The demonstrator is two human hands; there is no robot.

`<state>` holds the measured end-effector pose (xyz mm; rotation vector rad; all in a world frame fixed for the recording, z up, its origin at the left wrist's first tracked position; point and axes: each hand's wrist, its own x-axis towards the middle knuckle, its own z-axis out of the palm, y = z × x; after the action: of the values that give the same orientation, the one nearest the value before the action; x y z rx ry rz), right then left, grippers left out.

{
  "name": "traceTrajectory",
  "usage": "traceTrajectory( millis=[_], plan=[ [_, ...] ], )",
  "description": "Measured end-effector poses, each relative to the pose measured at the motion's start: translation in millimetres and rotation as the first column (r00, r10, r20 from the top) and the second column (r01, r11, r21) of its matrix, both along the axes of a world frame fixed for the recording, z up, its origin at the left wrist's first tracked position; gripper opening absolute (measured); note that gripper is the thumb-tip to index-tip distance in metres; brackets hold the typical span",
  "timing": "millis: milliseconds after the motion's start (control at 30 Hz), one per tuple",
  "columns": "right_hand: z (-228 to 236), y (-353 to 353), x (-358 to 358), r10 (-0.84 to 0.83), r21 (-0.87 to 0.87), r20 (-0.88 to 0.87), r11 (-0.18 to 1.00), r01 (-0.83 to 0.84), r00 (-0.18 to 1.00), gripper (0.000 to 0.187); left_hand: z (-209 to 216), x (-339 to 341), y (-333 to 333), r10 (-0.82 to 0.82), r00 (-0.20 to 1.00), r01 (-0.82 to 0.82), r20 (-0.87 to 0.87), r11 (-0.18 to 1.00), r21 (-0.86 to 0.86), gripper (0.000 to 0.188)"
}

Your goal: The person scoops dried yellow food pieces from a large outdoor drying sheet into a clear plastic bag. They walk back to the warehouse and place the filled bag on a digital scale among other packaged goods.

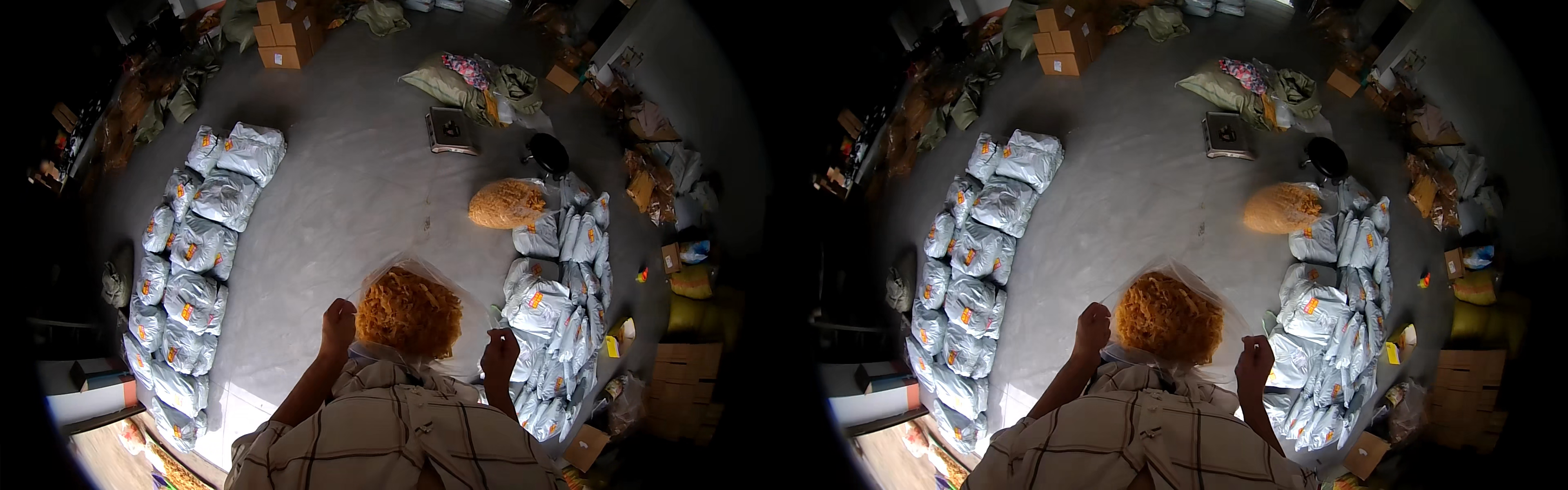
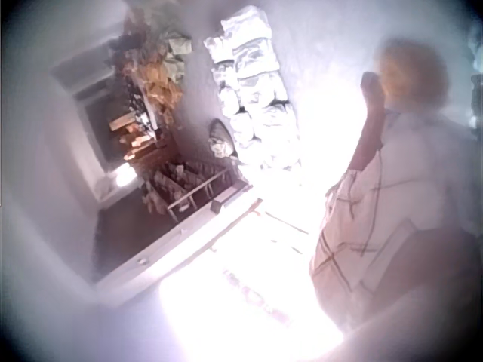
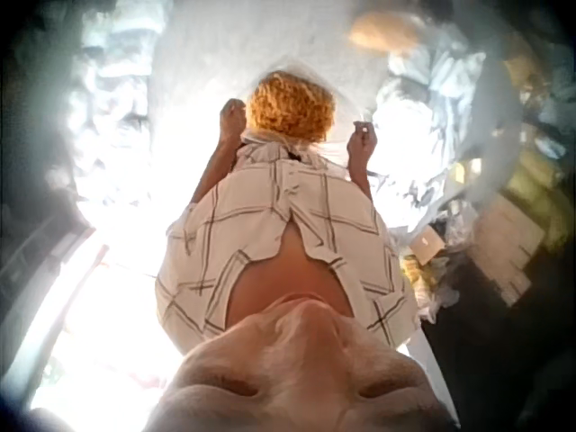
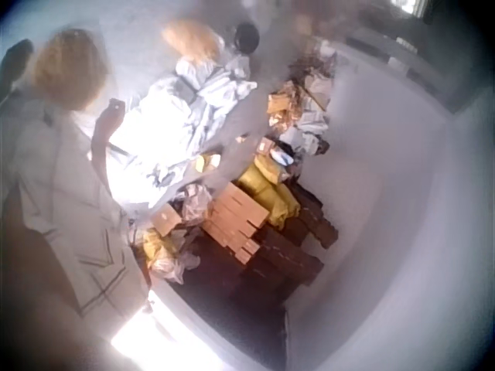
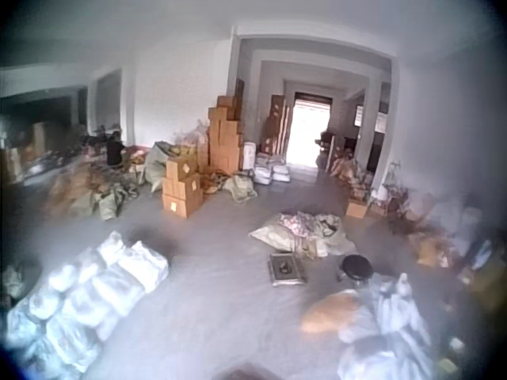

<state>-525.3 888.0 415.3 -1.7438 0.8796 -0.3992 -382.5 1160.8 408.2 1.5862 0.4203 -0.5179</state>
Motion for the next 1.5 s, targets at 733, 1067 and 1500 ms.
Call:
traceTrajectory(
  millis=[733, 1067, 1500],
  plan=[
    [43.4, -245.9, 456.2, -0.293, 0.176, 0.166, 0.948, 0.264, 0.942, 0.015, 20.3, 499.2, -260.3, -0.141, 0.978, 0.158, 0.151, 0.982, -0.103, 0.011],
    [-19.8, -350.2, 601.1, -0.099, 0.273, 0.064, 0.959, 0.078, 0.993, 0.021, -33.2, 577.9, -340.2, 0.051, 0.995, -0.045, -0.080, 0.996, 0.081, 0.013],
    [-44.4, -468.1, 711.0, -0.049, -0.158, -0.148, 0.987, 0.025, 0.988, 0.022, -90.7, 669.4, -463.7, -0.170, 0.973, 0.198, -0.154, 0.962, 0.186, 0.014]
  ],
)
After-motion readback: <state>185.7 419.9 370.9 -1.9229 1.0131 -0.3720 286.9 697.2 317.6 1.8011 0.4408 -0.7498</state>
